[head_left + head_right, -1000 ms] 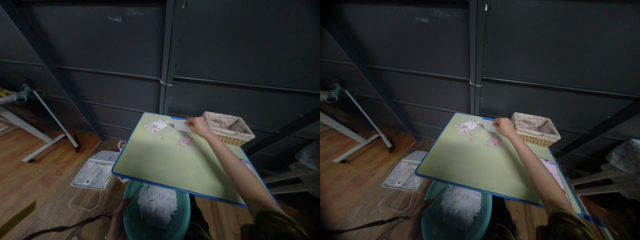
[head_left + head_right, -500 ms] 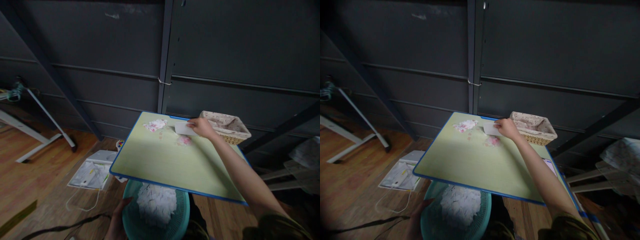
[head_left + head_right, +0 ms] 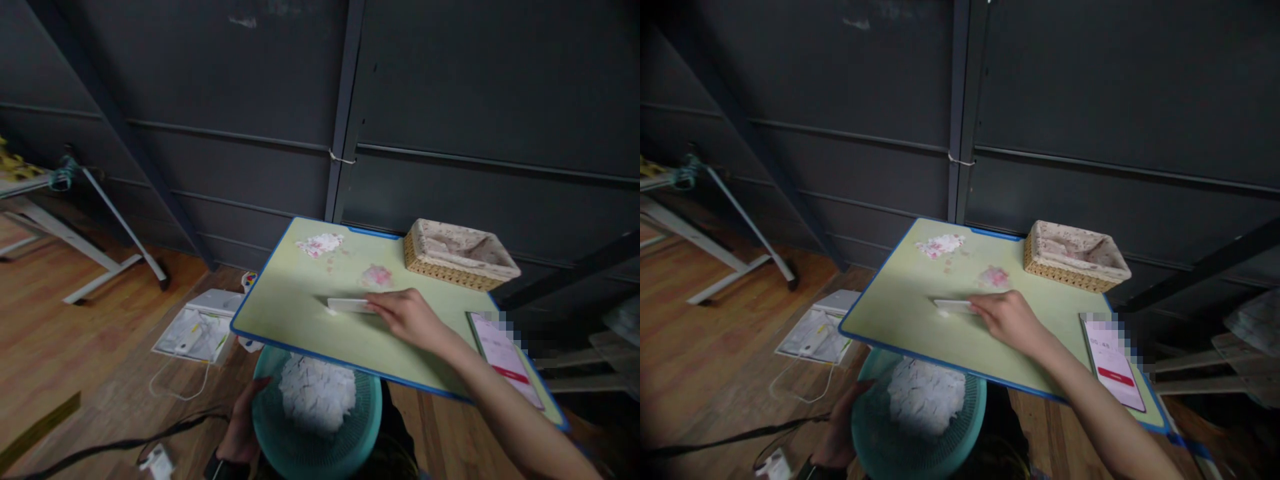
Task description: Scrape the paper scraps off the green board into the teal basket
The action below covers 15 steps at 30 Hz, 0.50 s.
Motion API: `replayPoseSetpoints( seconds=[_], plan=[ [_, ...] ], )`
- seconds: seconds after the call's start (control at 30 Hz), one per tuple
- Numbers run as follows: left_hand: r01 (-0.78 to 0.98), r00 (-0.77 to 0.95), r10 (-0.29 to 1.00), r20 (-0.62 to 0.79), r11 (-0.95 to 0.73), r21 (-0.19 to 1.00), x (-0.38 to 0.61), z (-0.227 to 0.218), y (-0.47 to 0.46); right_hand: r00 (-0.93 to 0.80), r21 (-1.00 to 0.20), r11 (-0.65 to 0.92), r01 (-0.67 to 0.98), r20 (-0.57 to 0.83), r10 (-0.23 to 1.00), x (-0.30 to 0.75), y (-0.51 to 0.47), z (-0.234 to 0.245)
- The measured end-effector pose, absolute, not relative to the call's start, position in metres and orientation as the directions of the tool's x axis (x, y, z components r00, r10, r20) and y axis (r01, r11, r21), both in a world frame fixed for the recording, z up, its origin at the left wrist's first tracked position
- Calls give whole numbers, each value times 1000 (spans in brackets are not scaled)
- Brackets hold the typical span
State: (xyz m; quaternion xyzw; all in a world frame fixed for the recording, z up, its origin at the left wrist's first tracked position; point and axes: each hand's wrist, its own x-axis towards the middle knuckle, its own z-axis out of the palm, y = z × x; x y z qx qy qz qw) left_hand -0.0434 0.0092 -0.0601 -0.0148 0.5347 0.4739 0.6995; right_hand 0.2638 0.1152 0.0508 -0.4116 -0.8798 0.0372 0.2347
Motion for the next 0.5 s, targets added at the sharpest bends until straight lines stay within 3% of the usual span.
replayPoseSetpoints(
  seconds=[0.3,0.5],
  plan=[
    [-670,30,667,-745,566,480,-44,-59,8,-494,-434,713,551,520,697,242,47,30],
    [-652,36,681,-732,571,499,-46,-59,6,-454,-636,552,539,333,827,244,46,33]
  ],
)
